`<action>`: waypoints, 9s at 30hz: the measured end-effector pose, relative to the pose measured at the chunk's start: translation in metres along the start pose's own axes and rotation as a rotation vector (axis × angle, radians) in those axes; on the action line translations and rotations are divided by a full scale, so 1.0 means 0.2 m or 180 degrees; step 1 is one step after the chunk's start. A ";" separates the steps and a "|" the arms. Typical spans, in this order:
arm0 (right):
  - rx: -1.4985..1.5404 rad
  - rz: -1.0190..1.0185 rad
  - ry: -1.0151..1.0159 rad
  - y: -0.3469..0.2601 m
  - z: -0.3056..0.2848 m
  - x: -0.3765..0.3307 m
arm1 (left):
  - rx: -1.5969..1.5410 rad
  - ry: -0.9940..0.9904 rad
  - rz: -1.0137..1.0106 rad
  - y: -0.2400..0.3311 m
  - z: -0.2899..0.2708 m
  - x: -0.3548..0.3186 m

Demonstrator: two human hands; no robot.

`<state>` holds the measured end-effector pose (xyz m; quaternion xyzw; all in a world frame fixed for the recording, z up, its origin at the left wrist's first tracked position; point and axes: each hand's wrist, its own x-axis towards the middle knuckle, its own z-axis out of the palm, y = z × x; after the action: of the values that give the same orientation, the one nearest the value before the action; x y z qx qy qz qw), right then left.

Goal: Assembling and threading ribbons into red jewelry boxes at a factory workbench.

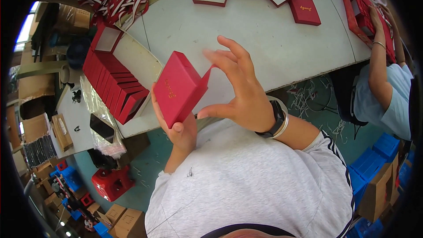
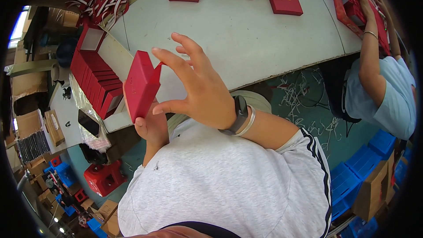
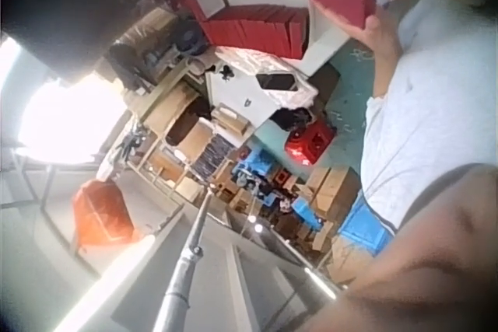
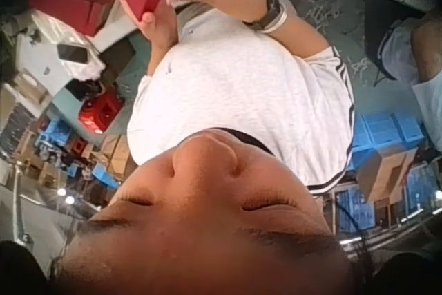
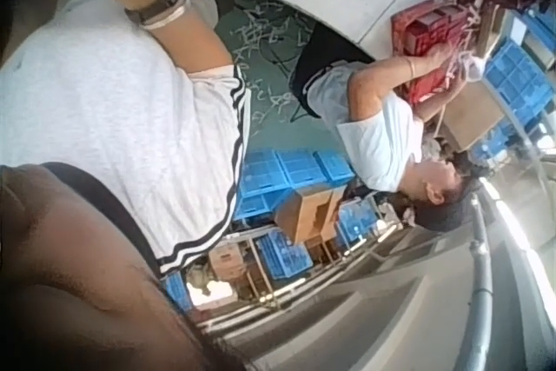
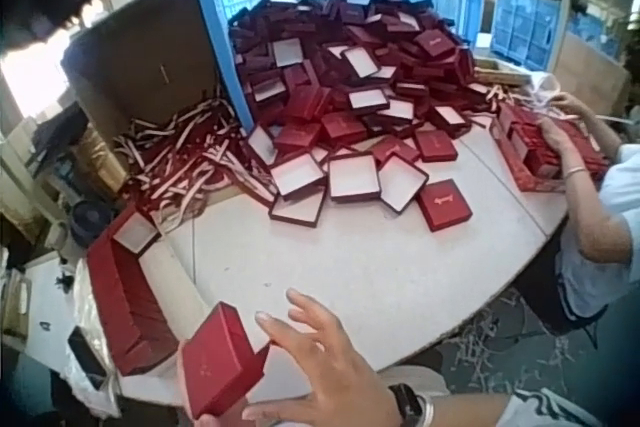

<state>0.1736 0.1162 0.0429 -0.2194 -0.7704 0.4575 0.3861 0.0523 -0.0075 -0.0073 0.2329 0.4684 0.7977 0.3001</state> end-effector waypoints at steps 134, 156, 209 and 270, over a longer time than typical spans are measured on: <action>0.2976 0.1607 -0.0386 0.35 0.05 0.45 | 0.1676 -0.1202 -0.0753 -0.02 -0.41 0.18; 0.4766 0.2802 -0.0798 0.24 0.08 0.22 | -0.1113 -0.0983 -0.0830 0.03 0.00 0.14; 0.2948 0.1577 0.1605 0.24 0.02 0.11 | 0.0975 -0.0371 -0.0655 0.11 0.05 0.08; -0.0319 0.0094 -0.0172 0.14 -0.35 0.05 | 0.2088 -0.0234 -0.0286 0.19 -0.04 0.13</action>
<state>0.2228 0.1743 0.0413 -0.2373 -0.7992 0.4298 0.3469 0.0187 -0.0084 0.0257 0.3247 0.6989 0.5815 0.2607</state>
